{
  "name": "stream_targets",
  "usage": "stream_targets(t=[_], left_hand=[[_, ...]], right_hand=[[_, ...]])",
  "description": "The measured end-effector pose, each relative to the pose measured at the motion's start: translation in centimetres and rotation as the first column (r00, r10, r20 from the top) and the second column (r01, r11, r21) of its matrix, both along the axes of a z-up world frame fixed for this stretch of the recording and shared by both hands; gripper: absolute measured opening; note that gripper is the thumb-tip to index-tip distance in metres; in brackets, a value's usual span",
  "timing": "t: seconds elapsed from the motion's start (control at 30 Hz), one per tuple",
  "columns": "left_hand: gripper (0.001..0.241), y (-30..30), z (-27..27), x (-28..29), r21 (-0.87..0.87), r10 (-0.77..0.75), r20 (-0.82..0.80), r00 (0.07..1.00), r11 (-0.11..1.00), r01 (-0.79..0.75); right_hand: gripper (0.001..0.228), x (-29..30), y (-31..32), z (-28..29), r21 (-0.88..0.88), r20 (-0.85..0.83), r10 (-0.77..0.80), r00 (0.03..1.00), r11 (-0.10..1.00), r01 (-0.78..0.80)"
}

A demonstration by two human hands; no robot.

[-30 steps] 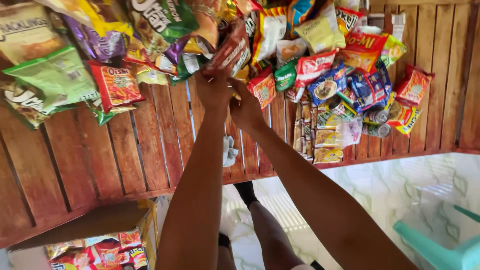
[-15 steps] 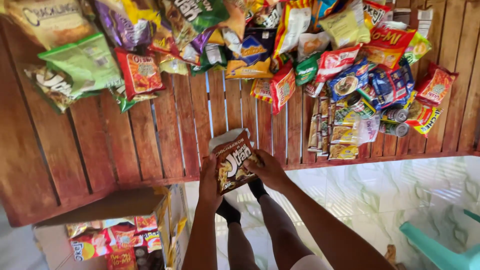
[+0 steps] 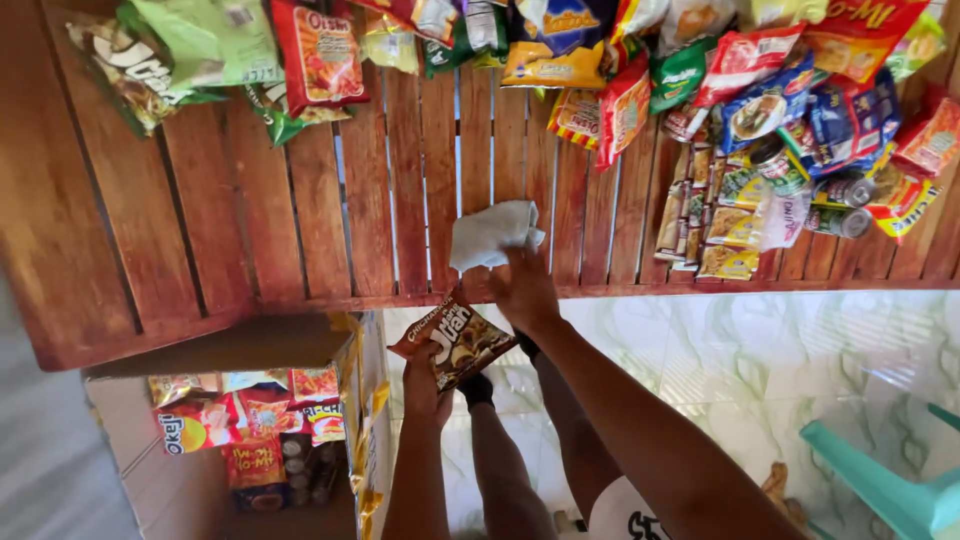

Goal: Wiping snack bags and cans with a cloth and placing them neatly into a cardboard box.

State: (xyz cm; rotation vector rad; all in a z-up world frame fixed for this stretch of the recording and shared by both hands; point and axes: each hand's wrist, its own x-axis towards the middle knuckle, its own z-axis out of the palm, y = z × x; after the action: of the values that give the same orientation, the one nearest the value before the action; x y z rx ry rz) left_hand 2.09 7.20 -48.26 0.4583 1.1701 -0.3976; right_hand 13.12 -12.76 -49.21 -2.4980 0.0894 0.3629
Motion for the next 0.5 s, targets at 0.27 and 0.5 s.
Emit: stream_targets(t=[0.27,0.5], left_hand=[[0.037,-0.5,-1.4,-1.2,0.169,-0.061,0.135,0.989,0.985,0.038],[0.052,-0.1,8.0,2.8,0.266,-0.2,0.473,0.858,0.961,0.078]], right_hand=[[0.068,3.8,-0.5,-4.3,-0.194,-0.044,0.234,0.971,0.952,-0.238],[0.065,-0.6,-2.9,3.7,0.361,-0.266,0.316,0.911,0.909,-0.21]])
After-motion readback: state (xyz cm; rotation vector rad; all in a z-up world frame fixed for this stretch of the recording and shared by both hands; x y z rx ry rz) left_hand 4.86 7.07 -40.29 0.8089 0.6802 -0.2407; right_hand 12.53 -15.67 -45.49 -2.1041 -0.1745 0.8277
